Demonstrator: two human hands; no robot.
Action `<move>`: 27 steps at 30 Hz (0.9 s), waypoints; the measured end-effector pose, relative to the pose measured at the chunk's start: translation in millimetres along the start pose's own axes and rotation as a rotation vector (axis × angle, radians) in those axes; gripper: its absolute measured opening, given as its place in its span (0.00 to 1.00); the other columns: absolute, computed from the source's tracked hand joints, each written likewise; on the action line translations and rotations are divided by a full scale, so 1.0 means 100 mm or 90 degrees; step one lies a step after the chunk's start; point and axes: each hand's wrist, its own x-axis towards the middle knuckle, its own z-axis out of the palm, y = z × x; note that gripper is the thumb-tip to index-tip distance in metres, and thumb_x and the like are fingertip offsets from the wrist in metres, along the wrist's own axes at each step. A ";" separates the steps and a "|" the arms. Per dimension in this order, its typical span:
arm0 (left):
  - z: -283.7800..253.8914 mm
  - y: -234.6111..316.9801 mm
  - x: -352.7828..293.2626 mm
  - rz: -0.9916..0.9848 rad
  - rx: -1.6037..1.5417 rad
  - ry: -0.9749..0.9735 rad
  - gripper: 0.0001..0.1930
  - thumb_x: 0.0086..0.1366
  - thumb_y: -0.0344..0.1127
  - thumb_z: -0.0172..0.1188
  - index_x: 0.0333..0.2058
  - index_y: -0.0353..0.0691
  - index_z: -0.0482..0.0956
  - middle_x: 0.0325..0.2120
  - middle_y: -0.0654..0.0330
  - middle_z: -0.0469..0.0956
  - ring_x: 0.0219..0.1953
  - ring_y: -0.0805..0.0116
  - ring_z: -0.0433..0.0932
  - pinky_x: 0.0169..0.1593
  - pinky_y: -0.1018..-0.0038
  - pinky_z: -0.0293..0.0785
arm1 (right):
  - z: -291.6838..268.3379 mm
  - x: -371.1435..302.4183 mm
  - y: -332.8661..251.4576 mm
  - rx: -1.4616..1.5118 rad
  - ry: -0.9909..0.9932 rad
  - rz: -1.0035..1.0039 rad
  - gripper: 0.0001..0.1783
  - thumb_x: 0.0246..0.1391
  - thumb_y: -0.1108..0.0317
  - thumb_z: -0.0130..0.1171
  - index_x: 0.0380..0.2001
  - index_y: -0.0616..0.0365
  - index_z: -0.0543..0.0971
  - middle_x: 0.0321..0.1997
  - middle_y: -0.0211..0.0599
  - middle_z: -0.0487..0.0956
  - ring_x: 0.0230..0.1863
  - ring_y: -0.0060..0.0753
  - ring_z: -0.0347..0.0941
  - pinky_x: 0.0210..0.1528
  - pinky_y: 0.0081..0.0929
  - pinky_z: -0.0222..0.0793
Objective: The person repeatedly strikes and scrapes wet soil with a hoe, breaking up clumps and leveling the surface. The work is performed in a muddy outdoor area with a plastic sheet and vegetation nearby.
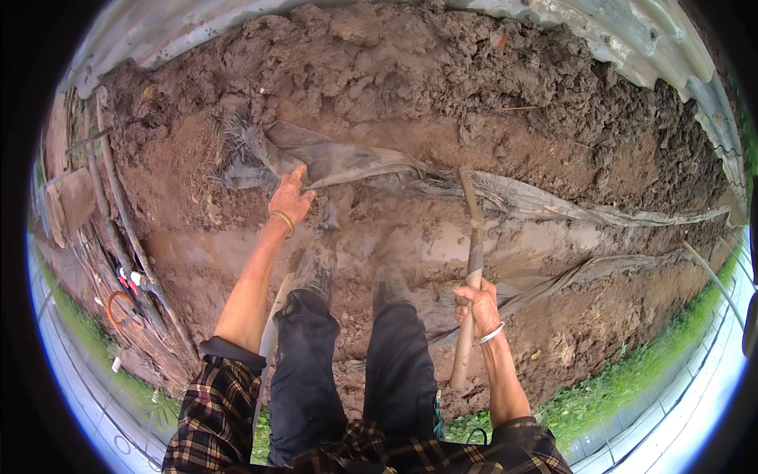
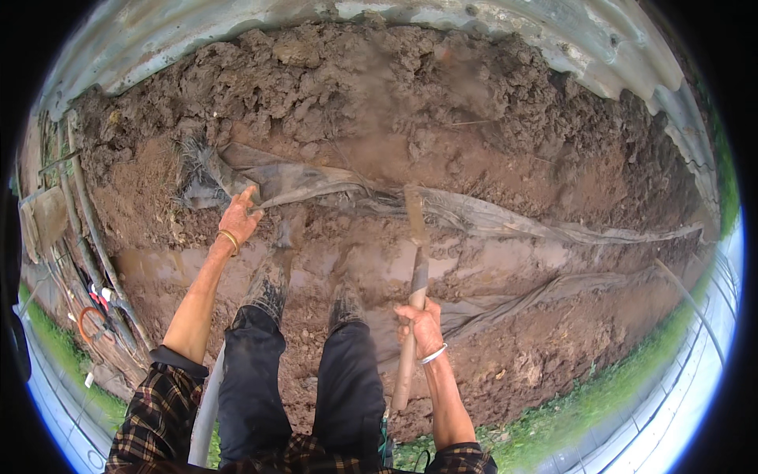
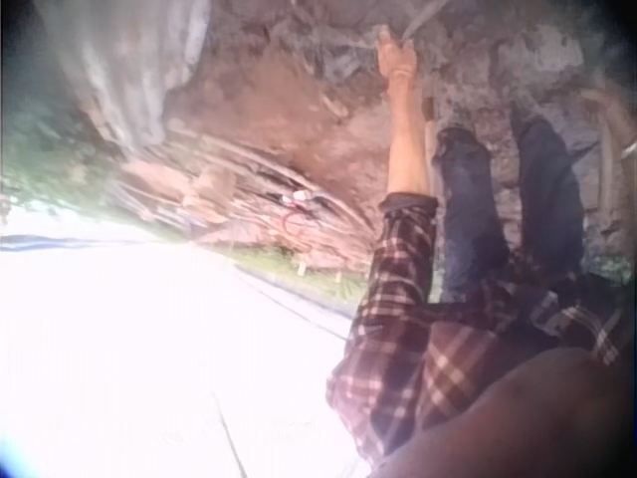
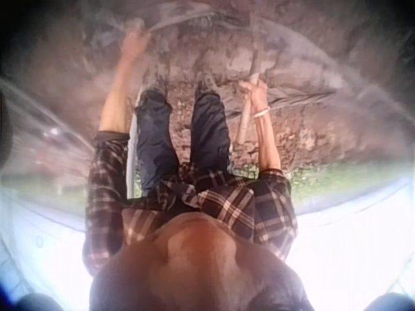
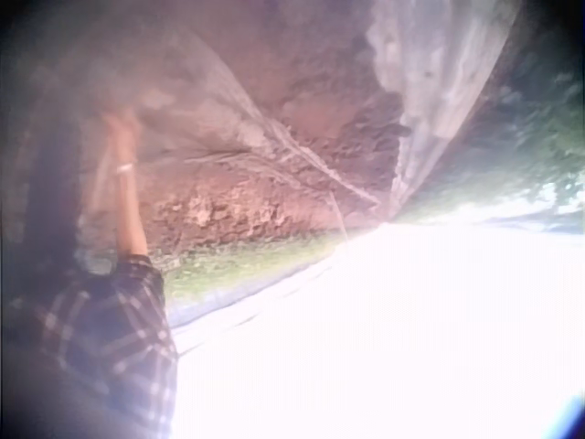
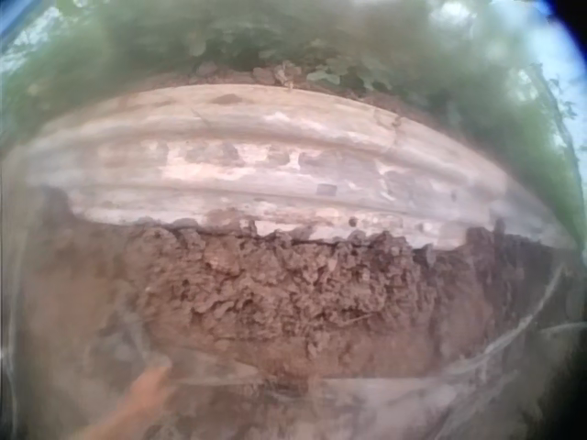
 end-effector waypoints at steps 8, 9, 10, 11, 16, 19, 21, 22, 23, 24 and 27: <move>0.05 -0.04 -0.34 0.025 -0.007 -0.062 0.25 0.59 0.36 0.63 0.55 0.37 0.74 0.39 0.49 0.80 0.44 0.48 0.79 0.53 0.59 0.73 | -0.09 0.85 -0.76 0.212 0.168 -0.190 0.09 0.56 0.68 0.60 0.30 0.57 0.70 0.19 0.30 0.68 0.14 0.24 0.64 0.13 0.23 0.61; 0.01 0.02 -0.44 0.069 -0.022 -0.031 0.24 0.60 0.36 0.62 0.55 0.37 0.74 0.38 0.50 0.81 0.42 0.50 0.80 0.50 0.60 0.74 | -0.05 0.97 -0.81 0.202 0.136 -0.202 0.08 0.55 0.69 0.59 0.30 0.59 0.71 0.20 0.31 0.68 0.14 0.25 0.65 0.13 0.24 0.61; -0.04 0.09 -0.58 0.100 -0.022 -0.016 0.24 0.60 0.36 0.62 0.55 0.37 0.74 0.37 0.50 0.81 0.40 0.52 0.81 0.47 0.62 0.76 | 0.03 1.06 -0.81 0.197 0.150 -0.184 0.07 0.54 0.71 0.59 0.30 0.60 0.71 0.20 0.32 0.69 0.14 0.26 0.65 0.13 0.25 0.61; -0.09 0.18 -0.72 0.133 -0.029 0.007 0.23 0.61 0.36 0.62 0.55 0.36 0.74 0.35 0.51 0.81 0.37 0.55 0.81 0.44 0.63 0.77 | 0.09 1.10 -0.78 0.187 0.181 -0.166 0.06 0.53 0.73 0.59 0.29 0.61 0.71 0.20 0.33 0.69 0.14 0.26 0.65 0.13 0.26 0.61; -0.27 0.86 -1.18 -0.016 -0.337 -0.069 0.19 0.65 0.36 0.61 0.53 0.37 0.75 0.30 0.58 0.80 0.24 0.74 0.77 0.27 0.75 0.73 | 0.62 0.91 -0.53 0.151 0.162 -0.156 0.06 0.52 0.75 0.57 0.29 0.62 0.70 0.20 0.33 0.67 0.14 0.25 0.62 0.15 0.26 0.60; -0.19 1.26 -1.26 -0.069 -0.497 -0.073 0.17 0.66 0.35 0.59 0.51 0.35 0.76 0.29 0.60 0.81 0.20 0.78 0.74 0.24 0.78 0.69 | 0.96 0.79 -0.59 0.205 0.055 -0.118 0.07 0.53 0.74 0.57 0.30 0.62 0.69 0.21 0.31 0.66 0.15 0.22 0.60 0.16 0.24 0.58; -0.13 1.43 -1.23 -0.084 -0.546 -0.103 0.16 0.66 0.34 0.58 0.50 0.34 0.76 0.29 0.60 0.81 0.20 0.78 0.74 0.23 0.79 0.68 | 1.14 0.76 -0.63 0.269 -0.045 -0.136 0.07 0.53 0.73 0.57 0.29 0.61 0.69 0.22 0.29 0.65 0.17 0.20 0.58 0.17 0.23 0.56; -0.11 1.48 -1.20 -0.128 -0.512 -0.123 0.16 0.66 0.33 0.57 0.50 0.32 0.76 0.29 0.60 0.80 0.19 0.79 0.73 0.22 0.80 0.66 | 1.17 0.72 -0.62 0.307 -0.036 -0.093 0.07 0.53 0.73 0.57 0.29 0.59 0.69 0.22 0.28 0.65 0.16 0.20 0.57 0.17 0.22 0.56; -0.09 1.51 -1.16 -0.094 -0.531 -0.096 0.16 0.66 0.33 0.57 0.49 0.32 0.76 0.28 0.60 0.80 0.19 0.79 0.73 0.22 0.80 0.66 | 1.21 0.73 -0.63 0.351 -0.108 -0.085 0.07 0.53 0.72 0.57 0.28 0.58 0.68 0.21 0.27 0.64 0.16 0.19 0.56 0.17 0.22 0.55; -0.07 1.53 -1.11 -0.086 -0.535 -0.091 0.16 0.66 0.33 0.57 0.49 0.31 0.75 0.28 0.60 0.80 0.19 0.79 0.73 0.22 0.81 0.66 | 1.21 0.73 -0.61 0.342 -0.112 -0.068 0.08 0.54 0.72 0.57 0.27 0.56 0.68 0.21 0.26 0.63 0.16 0.19 0.56 0.17 0.21 0.55; -0.04 1.56 -1.01 -0.068 -0.543 -0.069 0.16 0.65 0.33 0.57 0.49 0.31 0.75 0.26 0.61 0.79 0.18 0.79 0.72 0.20 0.80 0.65 | 1.08 0.72 -0.52 0.331 -0.175 -0.020 0.09 0.55 0.70 0.56 0.24 0.53 0.67 0.18 0.23 0.61 0.16 0.17 0.55 0.16 0.20 0.53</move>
